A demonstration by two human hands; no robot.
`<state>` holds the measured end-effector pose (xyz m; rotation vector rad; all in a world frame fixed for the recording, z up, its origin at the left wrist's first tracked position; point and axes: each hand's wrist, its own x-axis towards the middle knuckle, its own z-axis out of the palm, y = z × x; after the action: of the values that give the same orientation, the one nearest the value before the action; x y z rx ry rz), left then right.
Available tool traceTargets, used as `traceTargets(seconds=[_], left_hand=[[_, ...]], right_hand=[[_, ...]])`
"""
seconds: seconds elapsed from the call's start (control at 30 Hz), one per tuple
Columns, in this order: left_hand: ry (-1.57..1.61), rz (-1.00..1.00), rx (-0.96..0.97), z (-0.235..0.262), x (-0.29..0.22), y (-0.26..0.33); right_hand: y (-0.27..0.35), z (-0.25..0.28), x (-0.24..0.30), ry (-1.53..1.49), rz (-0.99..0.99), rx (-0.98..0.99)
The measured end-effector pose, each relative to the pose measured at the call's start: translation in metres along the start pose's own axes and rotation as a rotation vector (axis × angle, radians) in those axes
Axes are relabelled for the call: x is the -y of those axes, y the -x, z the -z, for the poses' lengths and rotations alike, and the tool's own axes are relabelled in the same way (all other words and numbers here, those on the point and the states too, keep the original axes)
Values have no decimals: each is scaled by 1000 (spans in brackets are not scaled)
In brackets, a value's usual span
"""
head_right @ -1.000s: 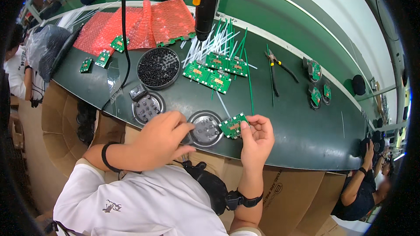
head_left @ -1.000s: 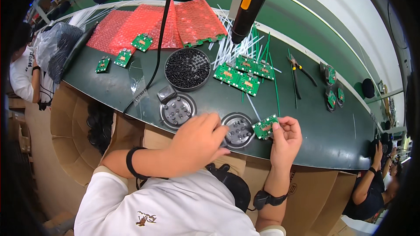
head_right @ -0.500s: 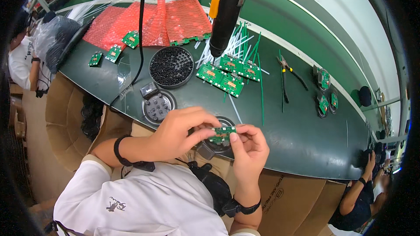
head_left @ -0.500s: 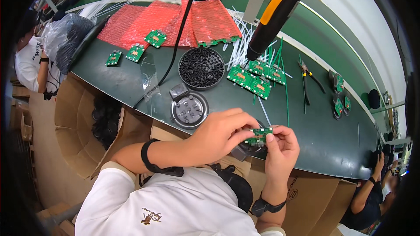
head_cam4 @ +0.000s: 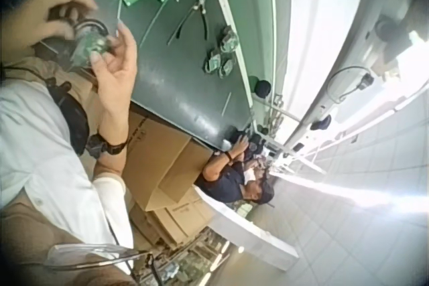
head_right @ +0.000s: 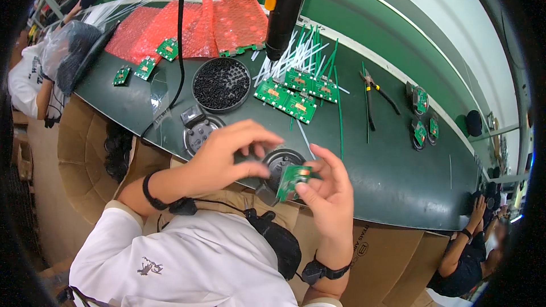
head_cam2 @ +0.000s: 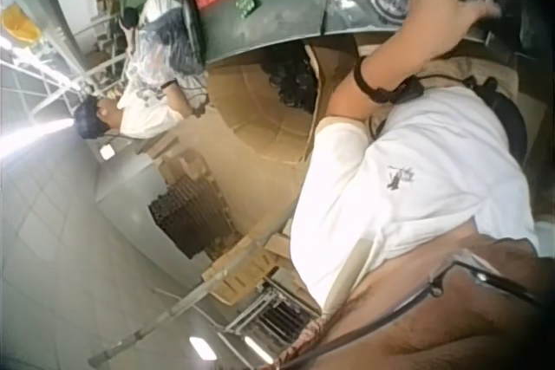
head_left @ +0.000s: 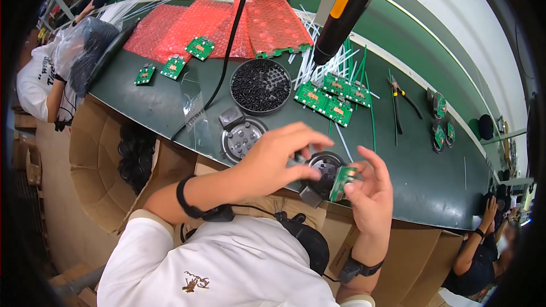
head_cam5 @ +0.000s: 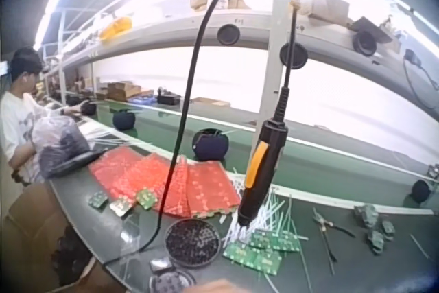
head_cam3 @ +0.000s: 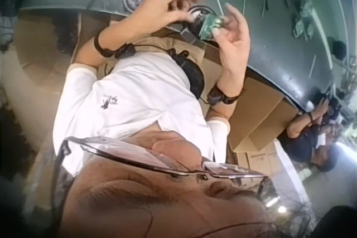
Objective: The person assembles small electronic components by inserting a green circuit board into a black plastic housing and securing it with a heat gun. They then use pliers to separate individual boards from a larger panel and place them into a metal tray. The person repeats the assembly process with another board.
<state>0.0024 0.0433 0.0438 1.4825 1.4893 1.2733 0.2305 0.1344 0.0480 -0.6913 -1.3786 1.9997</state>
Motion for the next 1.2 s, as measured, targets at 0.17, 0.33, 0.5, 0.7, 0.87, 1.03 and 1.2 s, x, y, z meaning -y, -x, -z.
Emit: traceTargets(seconds=[0.17, 0.33, 0.5, 0.7, 0.87, 1.03, 1.2], left_hand=[[-437, -300, 76, -18, 15, 37], [-325, -235, -59, -30, 20, 41], [-411, -298, 14, -26, 14, 34], [-562, -340, 38, -26, 16, 32], [-417, -365, -58, -17, 10, 12], [-379, -330, -62, -24, -4, 7], [-360, -325, -110, -32, 4, 10]], right_hand=[[7, 3, -10, 343, -22, -220], [8, 5, -26, 601, 55, -251], [4, 3, -21, 808, 126, -192], [7, 1, -18, 988, 270, -154], [8, -3, -11, 1015, 514, -82], [4, -10, -39, 1019, 610, -246], [1, -20, -42, 880, 589, -294]])
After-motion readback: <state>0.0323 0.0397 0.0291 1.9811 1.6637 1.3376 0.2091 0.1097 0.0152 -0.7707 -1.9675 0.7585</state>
